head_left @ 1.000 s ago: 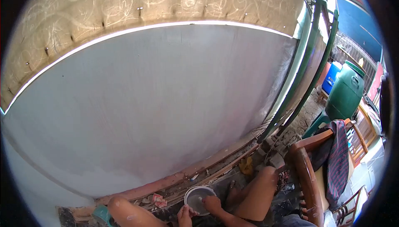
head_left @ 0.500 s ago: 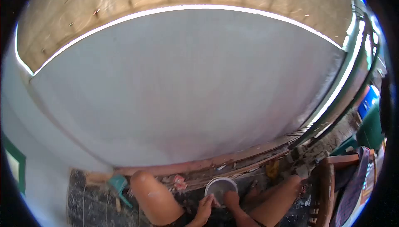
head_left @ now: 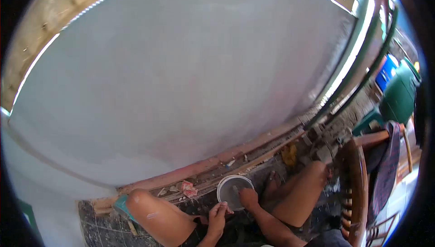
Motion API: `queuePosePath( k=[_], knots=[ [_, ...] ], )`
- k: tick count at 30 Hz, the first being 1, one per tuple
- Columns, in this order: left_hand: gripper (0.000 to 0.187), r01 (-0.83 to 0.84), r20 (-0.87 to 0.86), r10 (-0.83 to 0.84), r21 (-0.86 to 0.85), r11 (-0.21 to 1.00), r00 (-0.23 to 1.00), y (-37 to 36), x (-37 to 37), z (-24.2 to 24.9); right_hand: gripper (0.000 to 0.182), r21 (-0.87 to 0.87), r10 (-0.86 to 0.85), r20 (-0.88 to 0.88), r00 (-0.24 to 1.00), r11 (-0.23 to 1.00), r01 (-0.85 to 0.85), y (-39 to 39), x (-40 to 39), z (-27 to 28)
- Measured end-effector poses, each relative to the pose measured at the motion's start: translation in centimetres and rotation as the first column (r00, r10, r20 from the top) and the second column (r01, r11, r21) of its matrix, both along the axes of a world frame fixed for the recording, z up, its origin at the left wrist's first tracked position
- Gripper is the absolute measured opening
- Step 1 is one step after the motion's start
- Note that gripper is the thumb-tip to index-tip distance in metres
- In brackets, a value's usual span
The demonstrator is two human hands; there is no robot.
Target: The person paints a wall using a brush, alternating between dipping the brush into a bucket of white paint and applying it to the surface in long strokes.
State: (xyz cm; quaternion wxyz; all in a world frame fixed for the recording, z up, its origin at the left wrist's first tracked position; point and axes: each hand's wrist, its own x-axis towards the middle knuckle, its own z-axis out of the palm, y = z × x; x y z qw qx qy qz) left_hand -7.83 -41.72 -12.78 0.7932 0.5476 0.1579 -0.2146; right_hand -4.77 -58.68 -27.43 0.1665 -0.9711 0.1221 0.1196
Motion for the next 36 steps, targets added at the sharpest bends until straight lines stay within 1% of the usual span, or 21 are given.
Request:
queuePosePath(
  k=[3, 6, 8, 12, 15, 18, 20, 24, 27, 30, 33, 36],
  knots=[
    [0.031, -0.015, -0.03, 0.014, -0.016, 1.0, 0.999, 0.1, -0.1, 0.7, 0.023, 0.011, -0.008, 0.053, 0.999, 1.0, 0.008, 0.7, 0.3, 5.8],
    [0.03, -0.018, -0.039, 0.016, -0.051, 0.999, 0.999, -0.2, -0.4, 0.3, 0.025, 0.024, -0.045, 0.019, 0.999, 0.999, 0.045, 0.8, 0.0, 6.5],
    [0.029, 0.004, -0.063, -0.007, -0.046, 0.999, 0.998, -0.3, -0.4, 0.2, 0.027, 0.083, -0.048, -0.006, 0.999, 0.995, 0.049, 0.4, -0.3, 6.7],
    [0.023, -0.034, -0.106, 0.024, -0.098, 0.995, 0.994, -0.9, -0.2, 0.3, 0.029, 0.146, -0.056, -0.012, 0.998, 0.988, 0.057, -0.4, -0.3, 9.5],
    [0.02, -0.012, -0.104, -0.001, -0.127, 0.992, 0.995, -1.4, 0.0, 0.5, 0.028, 0.138, -0.082, -0.036, 0.996, 0.987, 0.086, -1.1, -0.2, 11.4],
    [0.018, -0.013, -0.083, -0.001, -0.169, 0.986, 0.997, -1.7, -0.3, 0.2, 0.03, 0.192, -0.107, -0.021, 0.994, 0.975, 0.109, -1.4, 0.0, 12.0],
    [0.017, 0.005, -0.084, -0.017, -0.141, 0.99, 0.996, -1.5, -0.4, -0.8, 0.03, 0.185, -0.145, -0.004, 0.989, 0.972, 0.144, -1.5, 0.0, 11.8],
    [0.023, 0.04, -0.092, -0.044, -0.045, 0.998, 0.995, -1.3, -0.5, 0.4, 0.03, 0.18, -0.169, 0.022, 0.985, 0.97, 0.163, -1.7, -0.2, 12.1],
    [0.021, 0.019, -0.117, -0.025, -0.059, 0.998, 0.993, -1.5, -0.2, 0.7, 0.03, 0.239, -0.148, 0.016, 0.989, 0.961, 0.14, -2.4, -0.4, 13.2],
    [0.021, 0.043, -0.143, -0.054, -0.079, 0.996, 0.988, -1.9, 0.0, 2.2, 0.029, 0.237, -0.161, -0.019, 0.987, 0.958, 0.161, -3.0, -0.4, 13.6],
    [0.021, 0.065, -0.155, -0.078, -0.09, 0.994, 0.985, -2.0, -0.2, 2.5, 0.029, 0.242, -0.134, -0.034, 0.99, 0.96, 0.139, -3.8, -0.6, 12.8],
    [0.021, 0.059, -0.148, -0.076, -0.114, 0.992, 0.986, -2.0, -0.4, 1.7, 0.029, 0.206, -0.152, -0.063, 0.986, 0.965, 0.162, -3.6, -1.0, 11.2]
  ],
)
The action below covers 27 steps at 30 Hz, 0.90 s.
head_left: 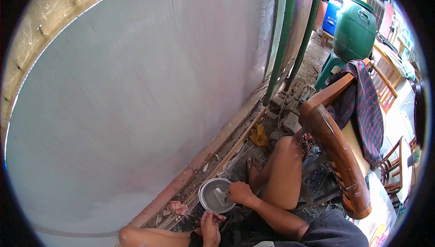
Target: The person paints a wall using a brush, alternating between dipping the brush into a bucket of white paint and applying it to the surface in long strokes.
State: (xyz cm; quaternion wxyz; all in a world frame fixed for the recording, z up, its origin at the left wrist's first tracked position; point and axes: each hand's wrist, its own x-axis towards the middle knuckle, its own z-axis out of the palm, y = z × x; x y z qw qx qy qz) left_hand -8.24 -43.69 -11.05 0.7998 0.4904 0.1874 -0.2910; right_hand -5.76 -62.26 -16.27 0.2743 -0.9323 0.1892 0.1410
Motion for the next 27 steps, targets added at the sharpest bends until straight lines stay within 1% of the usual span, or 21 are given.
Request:
queuePosePath(
  k=[3, 6, 9, 11, 12, 15, 18, 21, 24, 25, 27],
  knots=[
    [0.021, -0.016, -0.018, 0.016, 0.011, 1.0, 1.0, 0.3, -0.1, -0.3, 0.025, -0.087, -0.029, -0.016, 0.999, 0.996, 0.028, 1.3, -0.3, -1.0],
    [0.021, -0.033, -0.046, 0.034, 0.023, 0.999, 0.998, 0.2, -0.2, -0.9, 0.021, -0.135, 0.049, 0.025, 0.998, 0.99, -0.045, 2.9, 0.0, -3.1],
    [0.02, -0.006, -0.028, 0.006, -0.007, 1.0, 1.0, -0.4, -0.2, 0.0, 0.02, -0.152, 0.136, -0.011, 0.991, 0.979, -0.136, 4.6, 1.4, -5.4],
    [0.02, 0.013, -0.015, -0.014, -0.012, 1.0, 1.0, -0.3, -0.1, 0.2, 0.02, -0.181, 0.152, 0.016, 0.988, 0.972, -0.147, 5.2, 1.1, -7.8],
    [0.02, 0.025, -0.006, -0.026, -0.015, 1.0, 1.0, -0.2, 0.0, 0.1, 0.021, -0.196, 0.158, 0.031, 0.987, 0.969, -0.149, 5.1, 1.4, -7.4],
    [0.019, 0.016, -0.008, -0.016, -0.021, 1.0, 1.0, 0.5, 0.3, -1.3, 0.021, -0.116, 0.123, 0.016, 0.992, 0.986, -0.12, 4.8, 1.0, -5.8],
    [0.019, -0.019, -0.005, 0.018, -0.051, 0.999, 1.0, 0.8, 0.4, -1.7, 0.022, -0.12, 0.107, 0.04, 0.993, 0.988, -0.101, 4.2, 1.2, -4.0],
    [0.019, 0.012, 0.033, -0.01, -0.066, 0.998, 0.999, 1.1, 0.4, -1.8, 0.023, -0.144, 0.129, -0.026, 0.991, 0.981, -0.132, 2.4, 0.8, 1.4],
    [0.019, -0.005, -0.028, 0.002, -0.117, 0.993, 1.0, 1.4, 0.2, -4.5, 0.036, -0.176, 0.114, -0.059, 0.992, 0.977, -0.123, 1.3, 0.5, 3.8],
    [0.019, 0.02, -0.005, -0.02, -0.112, 0.994, 1.0, 1.3, 0.1, -3.8, 0.037, -0.195, 0.111, -0.076, 0.991, 0.973, -0.123, 1.4, 0.6, 2.9],
    [0.019, 0.062, 0.035, -0.059, -0.105, 0.993, 0.998, 0.8, 0.0, -2.2, 0.038, -0.236, 0.109, -0.116, 0.987, 0.963, -0.134, 1.7, 1.6, -1.4]
  ],
)
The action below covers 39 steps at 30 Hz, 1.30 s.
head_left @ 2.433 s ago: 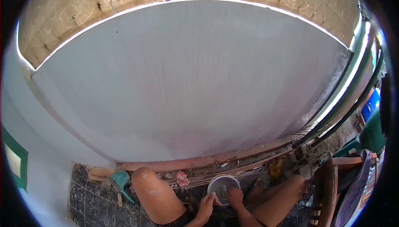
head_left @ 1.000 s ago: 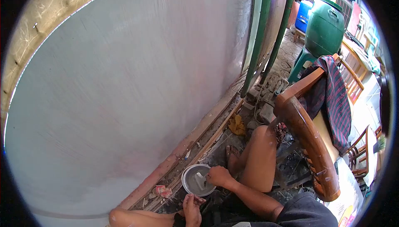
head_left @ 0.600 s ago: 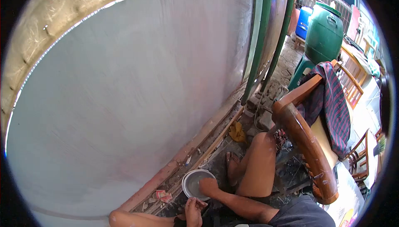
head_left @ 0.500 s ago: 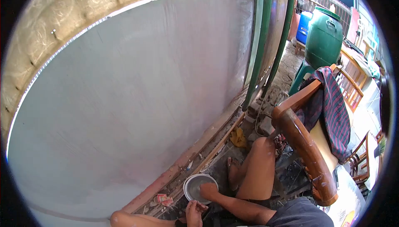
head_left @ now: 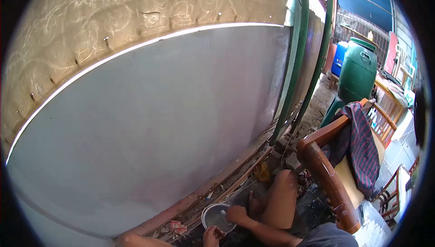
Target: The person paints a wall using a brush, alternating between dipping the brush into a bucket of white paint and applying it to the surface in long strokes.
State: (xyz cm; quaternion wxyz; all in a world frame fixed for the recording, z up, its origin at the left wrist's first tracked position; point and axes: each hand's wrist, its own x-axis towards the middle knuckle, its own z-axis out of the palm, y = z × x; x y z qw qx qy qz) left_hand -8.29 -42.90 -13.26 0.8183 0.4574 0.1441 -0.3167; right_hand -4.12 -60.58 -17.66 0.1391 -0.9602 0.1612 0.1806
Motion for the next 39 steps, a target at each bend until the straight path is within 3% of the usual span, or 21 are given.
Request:
queuePosePath(
  k=[3, 6, 9, 12, 15, 17, 18, 20, 22, 24, 25, 27, 30, 33, 34, 36, 38, 39],
  knots=[
    [0.021, 0.09, 0.028, -0.089, -0.038, 0.995, 0.996, -0.3, -0.1, 1.2, 0.024, -0.046, 0.074, -0.082, 0.994, 0.996, -0.078, 1.2, 1.6, -4.8],
    [0.018, -0.005, -0.101, 0.004, -0.003, 1.0, 0.995, -0.3, 0.3, 0.1, 0.023, -0.088, 0.218, -0.078, 0.973, 0.97, -0.225, 2.5, 1.4, -4.5],
    [0.021, -0.029, -0.007, 0.029, 0.02, 0.999, 1.0, 0.9, 0.3, -1.1, 0.023, -0.145, 0.215, -0.152, 0.965, 0.961, -0.237, 1.7, 2.1, -8.4],
    [0.02, -0.001, 0.011, 0.001, 0.014, 1.0, 1.0, 1.2, 0.6, -0.9, 0.024, -0.2, 0.262, -0.135, 0.956, 0.937, -0.285, 2.5, 1.8, -0.6],
    [0.015, -0.018, 0.045, 0.021, -0.055, 0.998, 0.999, 0.3, 0.2, -1.6, 0.024, -0.181, 0.403, -0.11, 0.909, 0.891, -0.417, 1.5, 1.5, 3.1],
    [0.014, 0.003, -0.015, -0.004, -0.012, 1.0, 1.0, -0.3, -0.2, -1.3, 0.023, -0.207, 0.492, -0.101, 0.865, 0.84, -0.502, 0.4, 1.7, 3.2],
    [0.014, 0.078, -0.036, -0.078, 0.004, 0.997, 0.996, -0.4, 0.0, -1.0, 0.021, -0.18, 0.626, -0.143, 0.767, 0.745, -0.642, -0.1, 2.5, 3.1],
    [0.014, 0.104, -0.046, -0.106, -0.046, 0.994, 0.993, -0.2, -0.2, 0.8, 0.021, -0.182, 0.615, -0.034, 0.787, 0.771, -0.61, -1.4, 2.7, 0.8],
    [0.012, 0.181, -0.022, -0.182, -0.039, 0.983, 0.983, 0.1, -0.8, -0.8, 0.021, -0.2, 0.671, -0.261, 0.694, 0.665, -0.719, -1.4, 3.2, 2.5],
    [0.012, 0.163, -0.146, -0.162, -0.003, 0.987, 0.976, 0.5, -0.5, -3.2, 0.023, -0.222, 0.681, -0.333, 0.652, 0.615, -0.757, -1.5, 4.5, 1.7],
    [0.016, 0.185, -0.112, -0.182, 0.012, 0.983, 0.977, 0.6, 0.6, -1.3, 0.023, -0.222, 0.672, -0.362, 0.646, 0.611, -0.76, -1.9, 5.7, 1.5],
    [0.024, 0.163, -0.062, -0.16, 0.063, 0.985, 0.985, 1.0, 0.3, 2.5, 0.022, -0.188, 0.702, -0.411, 0.582, 0.559, -0.808, -2.0, 6.7, 1.7],
    [0.024, 0.148, -0.014, -0.148, 0.022, 0.989, 0.989, 1.0, 0.3, 1.6, 0.021, -0.092, 0.74, -0.436, 0.513, 0.53, -0.843, -2.0, 6.9, 3.6],
    [0.012, 0.097, -0.127, -0.089, 0.063, 0.993, 0.988, 0.5, 0.3, -0.9, 0.028, -0.05, 0.767, -0.428, 0.478, 0.508, -0.86, -2.9, 7.3, 2.1],
    [0.013, 0.192, -0.026, -0.191, 0.071, 0.979, 0.981, 1.0, 0.3, -1.3, 0.033, -0.003, 0.816, -0.288, 0.501, 0.522, -0.853, -4.9, 7.3, 1.0],
    [0.014, 0.21, 0.04, -0.23, 0.282, 0.936, 0.972, 0.8, 0.0, 0.3, 0.031, 0.117, 0.823, -0.25, 0.511, 0.549, -0.828, -6.2, 7.0, 2.8],
    [0.015, 0.229, 0.134, -0.268, 0.25, 0.941, 0.954, 1.0, -0.4, -0.9, 0.031, 0.187, 0.809, -0.261, 0.527, 0.577, -0.795, -6.5, 6.8, 5.6],
    [0.015, 0.169, 0.157, -0.21, 0.236, 0.957, 0.965, 0.7, -0.8, -0.8, 0.031, 0.181, 0.795, -0.272, 0.542, 0.596, -0.783, -6.6, 6.5, 6.5]
  ],
)
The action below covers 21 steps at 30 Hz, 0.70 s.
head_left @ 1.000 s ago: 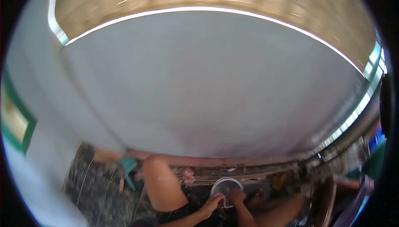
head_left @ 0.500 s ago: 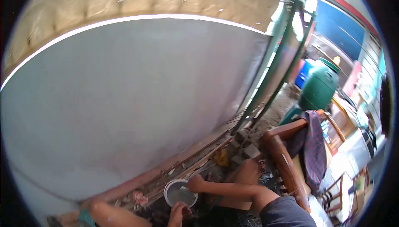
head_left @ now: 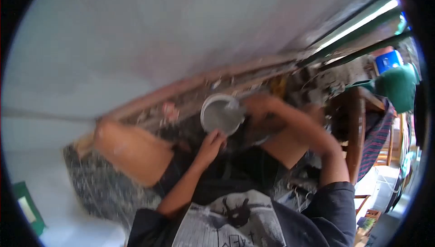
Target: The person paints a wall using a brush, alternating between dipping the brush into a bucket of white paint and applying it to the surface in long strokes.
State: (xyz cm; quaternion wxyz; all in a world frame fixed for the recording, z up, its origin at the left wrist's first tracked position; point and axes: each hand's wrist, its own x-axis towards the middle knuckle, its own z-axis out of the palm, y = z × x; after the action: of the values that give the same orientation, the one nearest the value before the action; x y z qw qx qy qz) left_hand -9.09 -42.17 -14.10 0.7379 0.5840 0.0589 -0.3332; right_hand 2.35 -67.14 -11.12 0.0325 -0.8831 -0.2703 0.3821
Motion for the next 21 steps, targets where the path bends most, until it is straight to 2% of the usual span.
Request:
queuePosePath(
  k=[1, 2, 8, 11, 16, 18, 20, 21],
  knots=[
    [0.014, 0.004, -0.023, -0.004, -0.007, 1.0, 1.0, 0.1, -0.3, 0.0, 0.03, 0.013, -0.024, -0.003, 1.0, 1.0, 0.024, 0.2, -0.2, 0.9],
    [0.013, 0.01, -0.013, -0.01, -0.026, 1.0, 1.0, 0.0, 0.0, -0.3, 0.031, -0.086, -0.039, 0.063, 0.997, 0.995, 0.044, 0.3, -0.3, 1.2],
    [0.013, 0.048, -0.061, -0.05, -0.024, 0.999, 0.997, 0.5, -0.5, -1.6, 0.03, 0.002, -0.175, 0.194, 0.965, 0.984, 0.178, -0.1, -2.3, -0.2],
    [0.014, 0.02, -0.067, -0.023, -0.038, 0.999, 0.997, 0.3, -0.6, -2.0, 0.031, 0.046, -0.169, 0.23, 0.958, 0.986, 0.163, 0.2, -2.6, 0.1],
    [0.015, 0.115, -0.037, -0.112, 0.072, 0.991, 0.993, 0.2, -0.5, -3.6, 0.026, -0.022, -0.122, 0.3, 0.946, 0.991, 0.135, 0.6, -2.3, -0.8],
    [0.016, 0.115, -0.094, -0.112, 0.033, 0.993, 0.989, 0.1, -0.5, -4.4, 0.031, 0.048, -0.145, 0.331, 0.932, 0.989, 0.137, 0.3, -2.2, -0.5],
    [0.017, 0.093, -0.146, -0.089, 0.022, 0.995, 0.985, 0.1, -0.1, -3.4, 0.034, 0.003, -0.162, 0.315, 0.935, 0.986, 0.17, -0.1, -1.5, -1.5],
    [0.019, 0.13, -0.157, -0.117, 0.078, 0.988, 0.981, 0.1, 0.4, -2.5, 0.036, -0.022, -0.179, 0.302, 0.936, 0.981, 0.195, -0.4, -1.4, -1.6]
  ],
)
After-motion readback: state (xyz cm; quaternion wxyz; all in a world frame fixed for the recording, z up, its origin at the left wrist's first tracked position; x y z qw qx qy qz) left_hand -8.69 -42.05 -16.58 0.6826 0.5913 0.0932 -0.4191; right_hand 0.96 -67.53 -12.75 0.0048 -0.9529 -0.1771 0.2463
